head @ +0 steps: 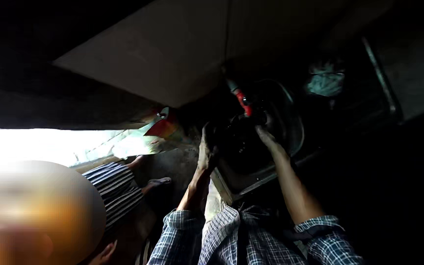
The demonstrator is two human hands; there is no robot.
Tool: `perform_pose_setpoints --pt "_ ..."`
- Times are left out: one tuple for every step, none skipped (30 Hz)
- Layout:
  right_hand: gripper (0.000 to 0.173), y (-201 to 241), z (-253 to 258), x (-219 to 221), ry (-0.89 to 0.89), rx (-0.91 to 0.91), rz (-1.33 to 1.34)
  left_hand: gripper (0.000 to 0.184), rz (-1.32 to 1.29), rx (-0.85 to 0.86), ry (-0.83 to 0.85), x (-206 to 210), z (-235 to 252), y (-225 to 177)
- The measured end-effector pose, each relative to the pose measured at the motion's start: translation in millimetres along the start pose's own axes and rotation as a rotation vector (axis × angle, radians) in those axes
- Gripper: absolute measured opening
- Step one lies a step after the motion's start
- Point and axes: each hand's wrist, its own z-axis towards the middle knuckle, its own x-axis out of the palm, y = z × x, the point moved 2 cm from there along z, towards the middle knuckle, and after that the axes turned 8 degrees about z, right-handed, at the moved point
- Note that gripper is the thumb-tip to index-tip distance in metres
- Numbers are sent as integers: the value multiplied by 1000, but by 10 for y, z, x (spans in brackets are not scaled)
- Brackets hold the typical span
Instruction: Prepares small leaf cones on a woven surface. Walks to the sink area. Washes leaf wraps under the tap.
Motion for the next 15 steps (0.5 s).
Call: perform_pose_setpoints --pt "62 45 58 -39 13 -81 9 62 -25 -22 9 40 51 -5" --pt "58 90 83 -50 59 -125 8 57 -65 -70 39 76 85 -12" --pt "59 108 76 -38 110 -138 -14 54 -122 -130 84 107 108 -10" --pt "63 118 58 -9 147 -145 -41 52 -202 -180 139 138 140 -21" --pt "64 108 46 32 151 -182 -63 51 -282 -215 189 165 163 -29" --pt "61 110 40 73 137 -212 -101 50 -334 -238 227 180 166 -13" --pt "58 125 51 95 96 -222 -159 53 -340 -247 238 181 166 17" --pt "53 120 92 85 30 -247 -237 59 -287 -246 228 170 168 67" --pt "50 127 131 46 -28 -265 -312 64 -194 -237 201 151 176 117" --pt "49 154 154 -14 -66 -276 -355 66 -104 -224 166 130 190 157" --pt "49 188 153 -78 -88 -285 -359 67 -38 -209 136 108 206 196" --pt "50 211 131 -124 -78 -308 -289 65 -5 -194 119 91 225 223" --pt "52 212 115 -141 -31 -341 -176 62 -19 -176 122 82 245 217" --pt "53 212 107 -135 34 -380 -82 56 -82 -178 138 86 266 179" --pt "55 201 100 -98 104 -390 -25 49 -180 -217 163 101 277 125"
